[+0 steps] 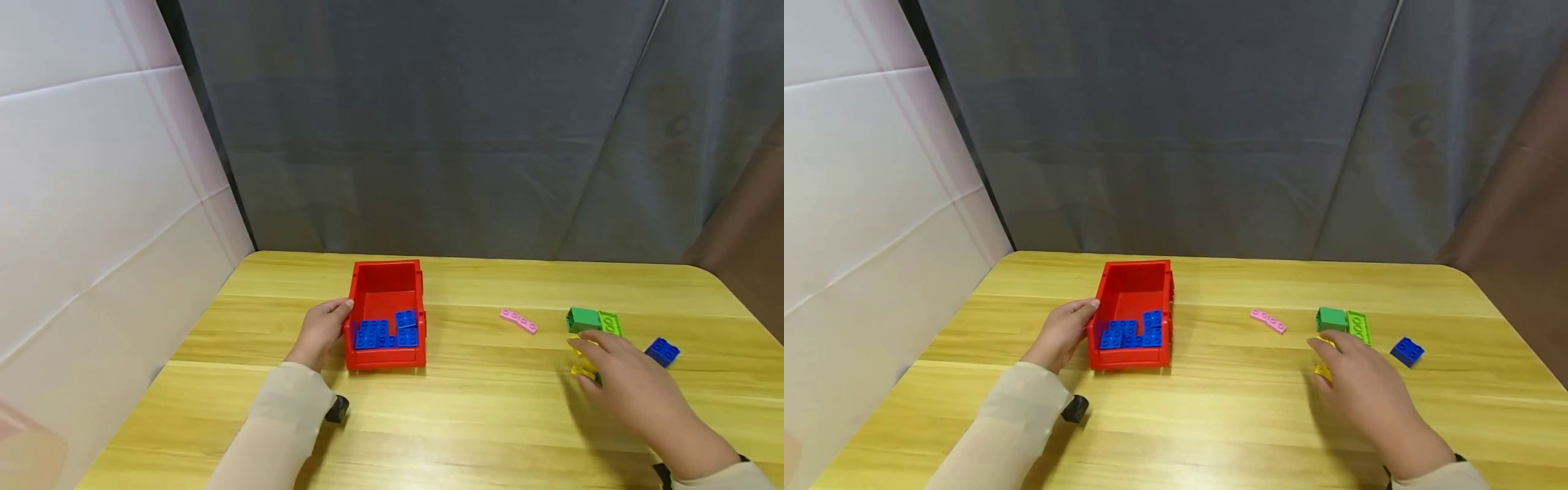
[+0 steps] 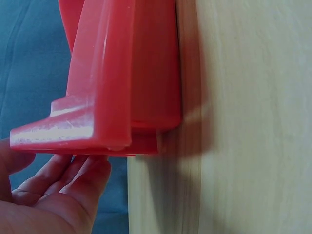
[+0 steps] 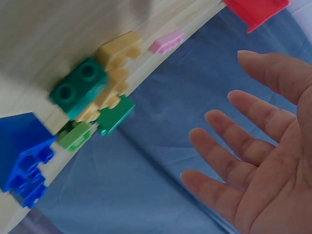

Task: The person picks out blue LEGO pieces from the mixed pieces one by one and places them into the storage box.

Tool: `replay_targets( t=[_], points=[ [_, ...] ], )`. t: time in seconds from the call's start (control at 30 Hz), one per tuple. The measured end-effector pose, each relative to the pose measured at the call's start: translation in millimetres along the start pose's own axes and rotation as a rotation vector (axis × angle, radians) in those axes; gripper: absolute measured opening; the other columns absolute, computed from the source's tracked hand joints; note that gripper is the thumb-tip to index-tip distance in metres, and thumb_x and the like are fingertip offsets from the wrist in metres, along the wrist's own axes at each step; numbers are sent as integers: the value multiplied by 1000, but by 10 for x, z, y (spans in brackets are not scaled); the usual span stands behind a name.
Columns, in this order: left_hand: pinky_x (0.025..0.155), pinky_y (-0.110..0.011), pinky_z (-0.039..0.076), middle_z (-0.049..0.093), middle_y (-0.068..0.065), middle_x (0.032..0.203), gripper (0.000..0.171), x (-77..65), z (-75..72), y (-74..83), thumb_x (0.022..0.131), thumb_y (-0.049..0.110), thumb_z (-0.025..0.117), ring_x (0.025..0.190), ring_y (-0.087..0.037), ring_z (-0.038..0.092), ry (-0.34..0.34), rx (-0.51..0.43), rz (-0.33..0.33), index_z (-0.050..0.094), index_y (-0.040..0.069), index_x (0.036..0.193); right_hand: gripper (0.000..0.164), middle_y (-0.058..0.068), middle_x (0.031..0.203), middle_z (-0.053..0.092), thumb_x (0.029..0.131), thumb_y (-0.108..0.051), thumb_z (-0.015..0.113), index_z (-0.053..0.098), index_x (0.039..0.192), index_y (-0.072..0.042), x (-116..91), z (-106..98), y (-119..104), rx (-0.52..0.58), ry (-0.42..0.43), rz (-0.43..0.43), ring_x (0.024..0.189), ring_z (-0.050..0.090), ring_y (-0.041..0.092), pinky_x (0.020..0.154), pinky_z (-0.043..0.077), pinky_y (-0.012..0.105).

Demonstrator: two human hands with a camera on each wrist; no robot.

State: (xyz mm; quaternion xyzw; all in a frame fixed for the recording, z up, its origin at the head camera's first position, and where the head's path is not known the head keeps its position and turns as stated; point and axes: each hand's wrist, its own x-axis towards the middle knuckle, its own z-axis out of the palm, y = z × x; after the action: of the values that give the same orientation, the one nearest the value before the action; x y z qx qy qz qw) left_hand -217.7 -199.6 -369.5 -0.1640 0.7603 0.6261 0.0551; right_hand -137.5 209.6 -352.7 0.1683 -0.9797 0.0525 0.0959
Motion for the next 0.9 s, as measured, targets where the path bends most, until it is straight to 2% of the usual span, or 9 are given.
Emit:
replay_targets(
  t=[0.3,0.5,0.9],
  points=[
    [109,-44,37,46,-18,142,44,26,-10,-5,103,26,46,130,-34,43,-6,-4,-19,48,1,139,51,24,121,59,75,-23,82,65,119,-2,-80,60,251,23,-99,97,109,55,48,80,49,61],
    [109,-44,37,46,-18,142,44,28,-7,-10,103,26,46,130,-34,43,-8,-15,-19,48,1,139,48,23,119,60,76,-23,80,66,117,-3,-125,106,418,27,-156,121,107,56,48,80,49,61],
    [109,-44,37,46,-18,142,44,28,4,-11,103,26,46,130,-34,43,-5,-19,-17,48,1,139,46,25,111,62,73,-21,82,67,110,3,-187,191,600,-53,-187,170,104,56,48,81,48,60]
  ],
)
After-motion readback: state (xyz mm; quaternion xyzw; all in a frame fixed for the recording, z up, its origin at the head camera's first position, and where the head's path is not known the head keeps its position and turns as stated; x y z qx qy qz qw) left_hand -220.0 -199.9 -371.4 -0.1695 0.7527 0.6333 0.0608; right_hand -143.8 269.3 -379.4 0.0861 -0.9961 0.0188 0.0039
